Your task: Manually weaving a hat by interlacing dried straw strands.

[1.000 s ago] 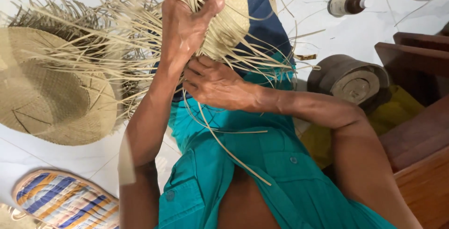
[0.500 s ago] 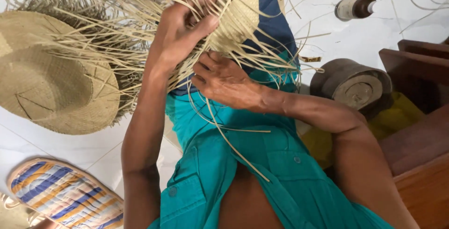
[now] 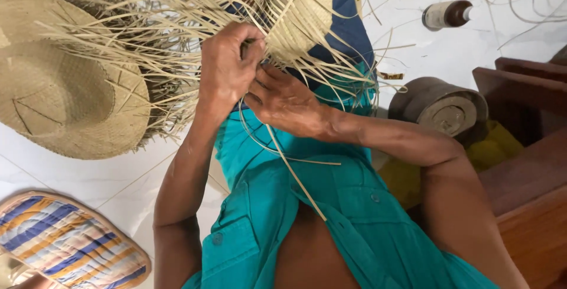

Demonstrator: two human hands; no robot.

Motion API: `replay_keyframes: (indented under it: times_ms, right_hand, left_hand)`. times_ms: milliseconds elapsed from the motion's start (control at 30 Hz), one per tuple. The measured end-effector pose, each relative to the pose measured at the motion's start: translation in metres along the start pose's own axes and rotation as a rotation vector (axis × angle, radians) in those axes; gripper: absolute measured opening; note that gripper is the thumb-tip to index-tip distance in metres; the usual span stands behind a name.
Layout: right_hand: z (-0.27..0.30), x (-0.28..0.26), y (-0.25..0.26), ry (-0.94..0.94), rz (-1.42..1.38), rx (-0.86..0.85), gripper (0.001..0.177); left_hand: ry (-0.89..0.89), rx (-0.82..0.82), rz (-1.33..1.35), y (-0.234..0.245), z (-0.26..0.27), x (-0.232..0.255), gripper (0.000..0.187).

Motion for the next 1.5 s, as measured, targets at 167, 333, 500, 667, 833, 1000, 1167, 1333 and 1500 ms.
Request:
replay_keyframes:
  times_ms: [167,333,500,667,833,1000,1167,1333,1500]
  right_hand:
    - [0.001,-0.011,-0.016,0.005,-0.034,-0.068,0.036]
    - [0.006,-0.019,0.001,0.101,-0.277,-0.165,0.037]
    - [0.013,0.047,0.067,-0.186,-1.452,-0.386,0.031]
    - [0.042,0.149,0.049,-0.125,0.577,-0.311,0.072]
    - [0.033,0.124,0.034,0.060,0.395,-0.270,0.078]
    - [0.009,0.105,0.085,0.036,-0.131,-0.036,0.046]
    - [0.011,0.119,0.057,0.023,0.268,-0.187,0.044]
    - [-0.011,0.099,0.044,0.111,0.175,-0.211,0.015]
    - [-0.019,0.116,0.027,0.064,-0.127,-0.235,0.012]
  left_hand:
    - [0.134,-0.079,0.087,0.000,0.004,-0.001,0.004]
    - [0.089,-0.017,0.030,-0.006,0.007,-0.012,0.004]
    - [0.197,0.022,0.317,-0.010,0.014,-0.017,0.009]
    - [0.001,-0.028,0.710,-0.014,0.013,-0.009,0.001]
    - [0.024,-0.021,0.663,-0.015,0.012,-0.005,0.002]
    - [0.055,0.054,0.607,-0.022,0.012,-0.019,0.002]
    - [0.017,-0.001,0.664,-0.021,0.009,-0.023,0.008]
    - [0.069,0.011,0.712,-0.021,0.010,-0.004,0.007]
    - [-0.098,0.203,0.425,-0.016,0.012,0.017,0.001]
Point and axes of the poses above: each hand's wrist, its own z-axis away from the middle knuckle, its own y-axis out of the back of the hand, x = y × z, the point moved 3 cm from there along -z, towards the middle knuckle, and after that the axes turned 5 degrees about -x, right-handed, at the moved point
